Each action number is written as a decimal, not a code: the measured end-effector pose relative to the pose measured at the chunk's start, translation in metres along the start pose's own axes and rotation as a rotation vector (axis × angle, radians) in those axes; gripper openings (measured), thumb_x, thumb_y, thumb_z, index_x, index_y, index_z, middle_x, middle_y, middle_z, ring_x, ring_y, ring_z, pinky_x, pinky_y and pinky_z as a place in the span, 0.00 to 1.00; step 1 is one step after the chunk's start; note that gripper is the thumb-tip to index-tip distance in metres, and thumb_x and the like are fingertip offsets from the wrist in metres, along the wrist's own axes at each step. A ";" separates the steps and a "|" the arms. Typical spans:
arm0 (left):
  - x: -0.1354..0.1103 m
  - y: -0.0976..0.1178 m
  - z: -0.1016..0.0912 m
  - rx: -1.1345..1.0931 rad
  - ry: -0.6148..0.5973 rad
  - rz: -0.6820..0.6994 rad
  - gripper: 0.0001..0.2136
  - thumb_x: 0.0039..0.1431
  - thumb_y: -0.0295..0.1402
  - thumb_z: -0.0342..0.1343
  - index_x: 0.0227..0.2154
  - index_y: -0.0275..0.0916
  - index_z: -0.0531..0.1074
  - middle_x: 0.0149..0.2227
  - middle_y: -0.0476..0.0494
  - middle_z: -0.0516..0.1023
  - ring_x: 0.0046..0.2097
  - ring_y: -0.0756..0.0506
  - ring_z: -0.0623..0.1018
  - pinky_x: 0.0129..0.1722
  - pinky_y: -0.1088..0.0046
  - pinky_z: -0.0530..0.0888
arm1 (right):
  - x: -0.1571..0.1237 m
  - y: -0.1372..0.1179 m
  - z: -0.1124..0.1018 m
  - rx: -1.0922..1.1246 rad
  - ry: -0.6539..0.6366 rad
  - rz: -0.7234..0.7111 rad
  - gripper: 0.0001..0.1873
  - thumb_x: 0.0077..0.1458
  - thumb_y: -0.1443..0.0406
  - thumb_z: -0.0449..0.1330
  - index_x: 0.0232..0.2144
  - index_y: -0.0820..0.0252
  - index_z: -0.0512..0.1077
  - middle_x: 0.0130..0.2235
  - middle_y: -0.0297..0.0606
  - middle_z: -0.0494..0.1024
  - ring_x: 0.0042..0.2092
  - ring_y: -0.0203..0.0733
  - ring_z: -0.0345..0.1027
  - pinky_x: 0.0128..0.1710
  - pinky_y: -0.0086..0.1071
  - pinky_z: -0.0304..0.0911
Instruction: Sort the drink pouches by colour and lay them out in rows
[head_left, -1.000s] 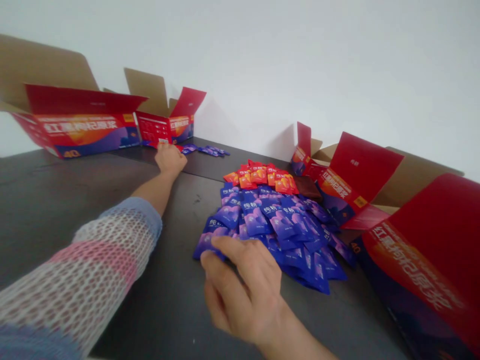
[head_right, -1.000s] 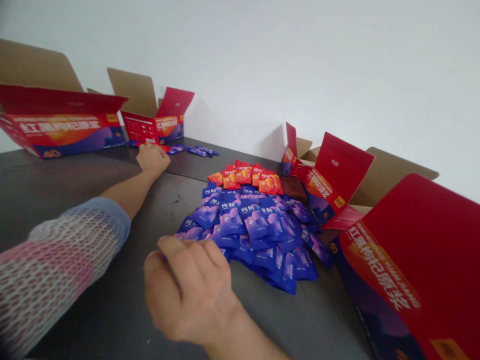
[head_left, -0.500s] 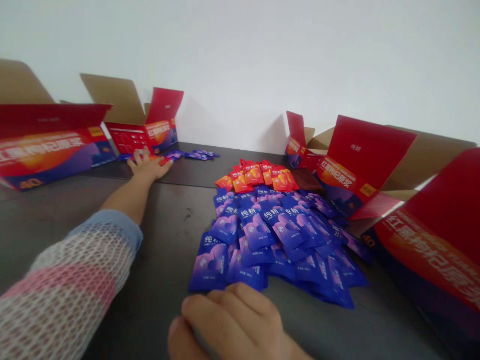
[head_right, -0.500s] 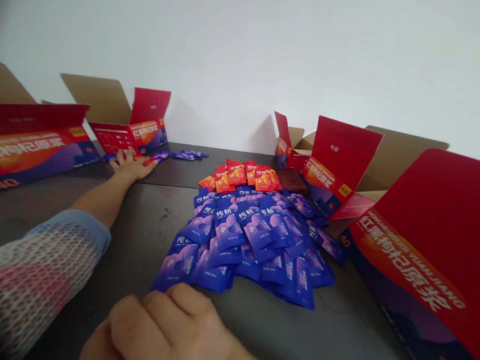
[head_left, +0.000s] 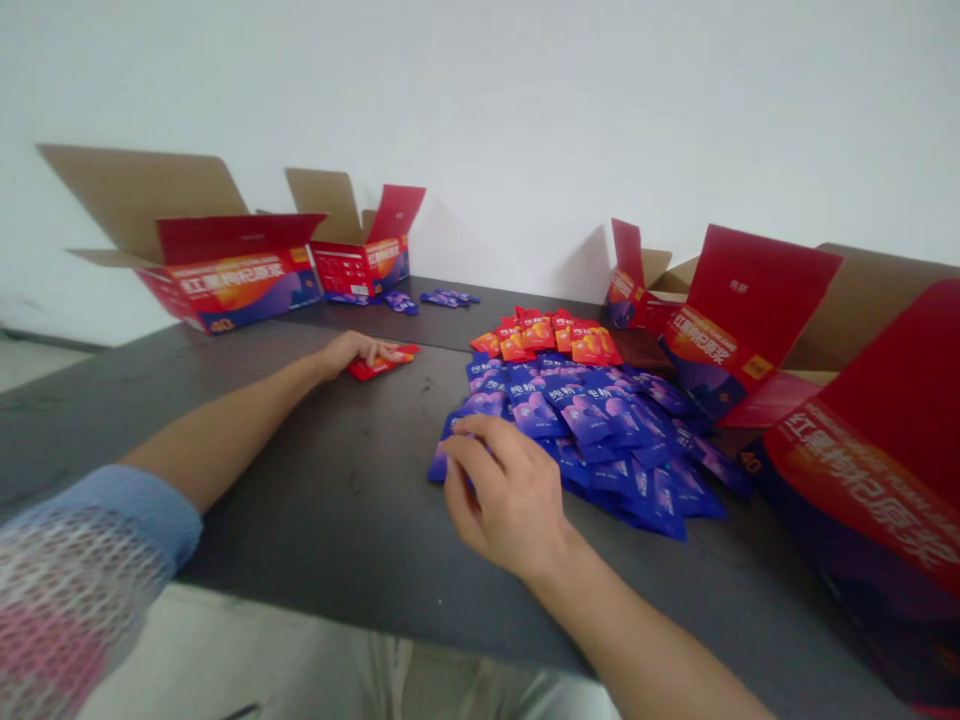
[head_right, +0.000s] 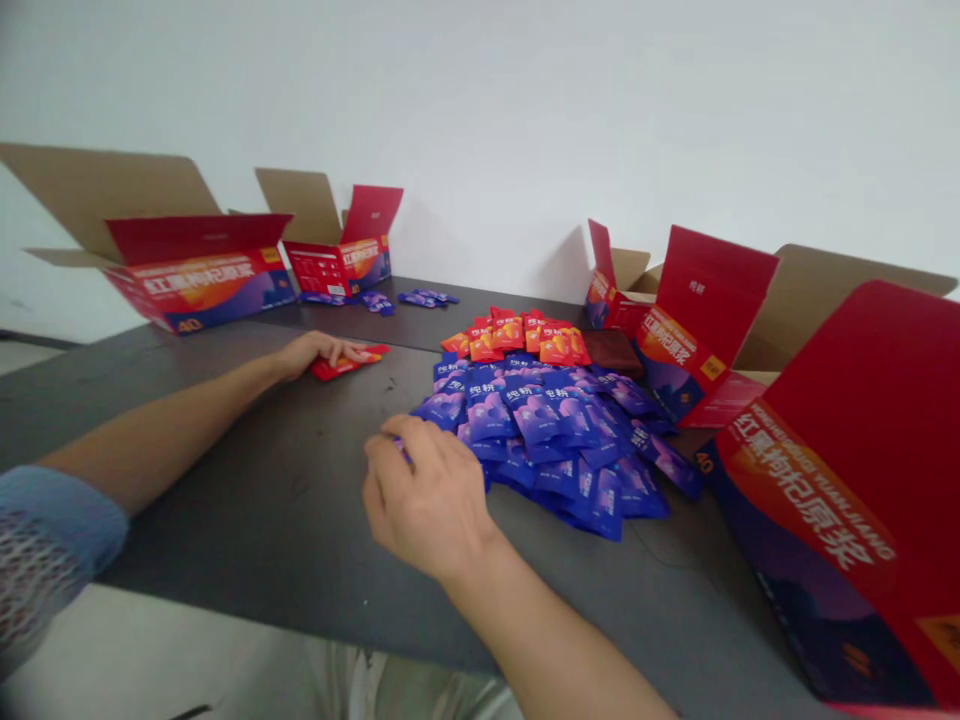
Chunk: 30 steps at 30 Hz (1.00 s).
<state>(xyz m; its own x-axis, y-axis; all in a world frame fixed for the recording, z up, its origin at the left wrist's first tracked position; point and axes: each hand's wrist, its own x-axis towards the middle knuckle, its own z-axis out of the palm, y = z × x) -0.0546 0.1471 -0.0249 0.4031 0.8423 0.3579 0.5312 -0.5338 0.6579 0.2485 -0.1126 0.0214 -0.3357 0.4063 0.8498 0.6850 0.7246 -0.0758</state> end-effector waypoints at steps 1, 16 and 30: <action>-0.010 0.007 0.000 -0.066 -0.058 0.001 0.20 0.56 0.41 0.49 0.11 0.42 0.62 0.43 0.30 0.86 0.56 0.33 0.79 0.60 0.50 0.70 | 0.001 0.002 0.000 -0.008 -0.001 0.013 0.09 0.64 0.69 0.56 0.40 0.60 0.77 0.44 0.42 0.82 0.42 0.41 0.77 0.41 0.32 0.72; -0.050 0.061 0.048 0.759 -0.038 -0.537 0.52 0.66 0.61 0.37 0.73 0.14 0.40 0.75 0.15 0.37 0.76 0.24 0.47 0.71 0.50 0.50 | 0.002 0.022 0.002 -0.131 -0.025 0.193 0.11 0.66 0.67 0.55 0.40 0.59 0.78 0.47 0.44 0.80 0.45 0.42 0.77 0.41 0.31 0.71; -0.056 0.096 0.049 0.624 0.197 -0.537 0.29 0.70 0.49 0.42 0.57 0.27 0.67 0.45 0.21 0.80 0.49 0.27 0.81 0.47 0.54 0.75 | 0.002 0.019 0.003 -0.130 -0.181 0.303 0.12 0.66 0.65 0.54 0.42 0.59 0.78 0.52 0.45 0.77 0.46 0.42 0.76 0.40 0.31 0.70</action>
<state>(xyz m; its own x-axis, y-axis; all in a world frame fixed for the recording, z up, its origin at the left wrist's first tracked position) 0.0103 0.0449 -0.0150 -0.1286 0.9601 0.2483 0.9507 0.0481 0.3063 0.2590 -0.0964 0.0203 -0.2058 0.6918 0.6921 0.8434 0.4841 -0.2330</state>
